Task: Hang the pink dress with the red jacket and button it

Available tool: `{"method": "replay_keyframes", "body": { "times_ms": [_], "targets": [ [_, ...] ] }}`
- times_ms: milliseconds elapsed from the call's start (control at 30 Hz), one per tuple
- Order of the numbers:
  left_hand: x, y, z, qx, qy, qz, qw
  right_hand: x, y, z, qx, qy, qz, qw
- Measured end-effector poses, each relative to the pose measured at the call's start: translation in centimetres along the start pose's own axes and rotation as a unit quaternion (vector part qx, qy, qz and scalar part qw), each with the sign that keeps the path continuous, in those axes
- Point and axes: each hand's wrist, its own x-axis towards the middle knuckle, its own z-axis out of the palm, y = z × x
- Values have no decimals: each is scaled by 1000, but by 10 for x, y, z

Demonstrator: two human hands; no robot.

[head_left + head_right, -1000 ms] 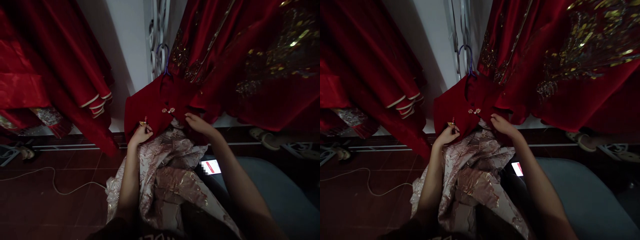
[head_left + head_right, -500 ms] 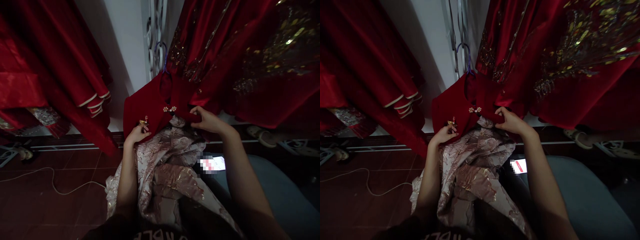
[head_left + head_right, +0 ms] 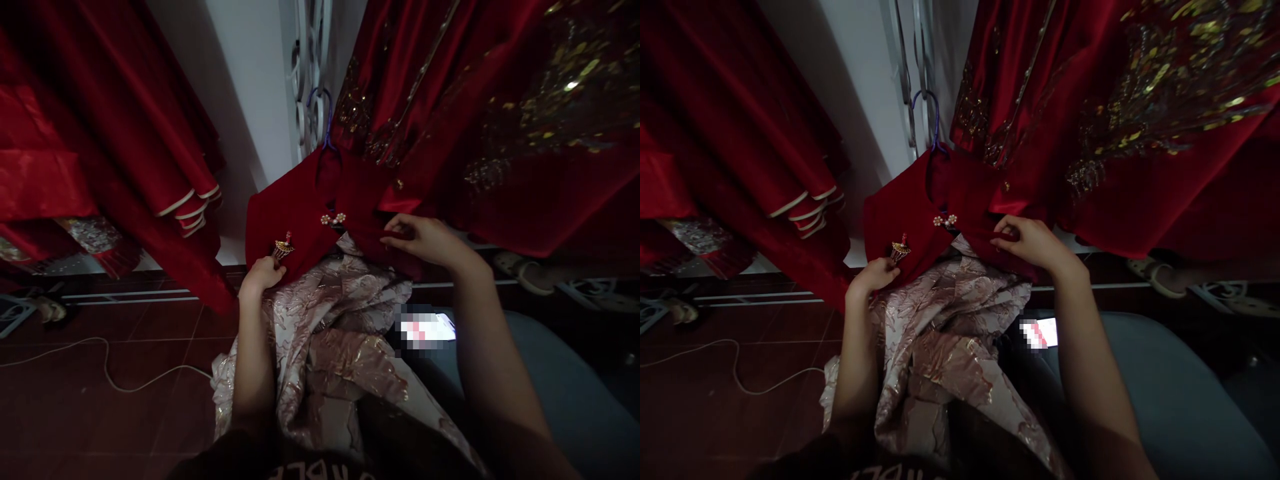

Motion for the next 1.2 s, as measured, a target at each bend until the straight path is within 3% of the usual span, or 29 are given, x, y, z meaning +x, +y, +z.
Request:
{"method": "replay_keyframes", "body": {
  "times_ms": [100,167,300,367,433,567,600,633,700,767,800,967,1100,1200],
  "targets": [
    [1,3,-1,-35,154,22,987,0,1,2,75,-50,14,996],
    [1,6,-1,-77,179,50,980,1,-4,5,150,-73,19,986],
    [1,11,3,-150,62,151,975,6,-25,20,243,-56,6,969],
    [0,13,6,-171,45,172,969,9,-37,34,271,-67,-10,960],
    [-2,14,7,-199,21,183,963,14,-46,49,293,-83,-26,952],
    [-6,13,3,-218,-171,151,949,19,-52,71,263,-92,-44,960],
    [-7,12,2,-204,-179,139,952,20,-51,72,252,-98,-43,962],
    [-6,12,2,-188,-141,128,963,20,-49,73,247,-109,-40,962],
    [-1,12,4,-161,49,106,980,19,-43,71,253,-138,-30,957],
    [7,14,10,-153,243,80,954,18,-39,69,269,-157,-20,950],
    [12,15,14,-163,295,74,939,18,-38,68,277,-159,-18,947],
    [29,22,36,-243,318,58,914,19,-38,74,325,-146,-17,934],
    [29,23,38,-266,337,42,902,24,-40,82,359,-89,-1,929],
    [28,23,37,-304,319,42,897,29,-44,91,382,-42,1,923]
  ]
}}
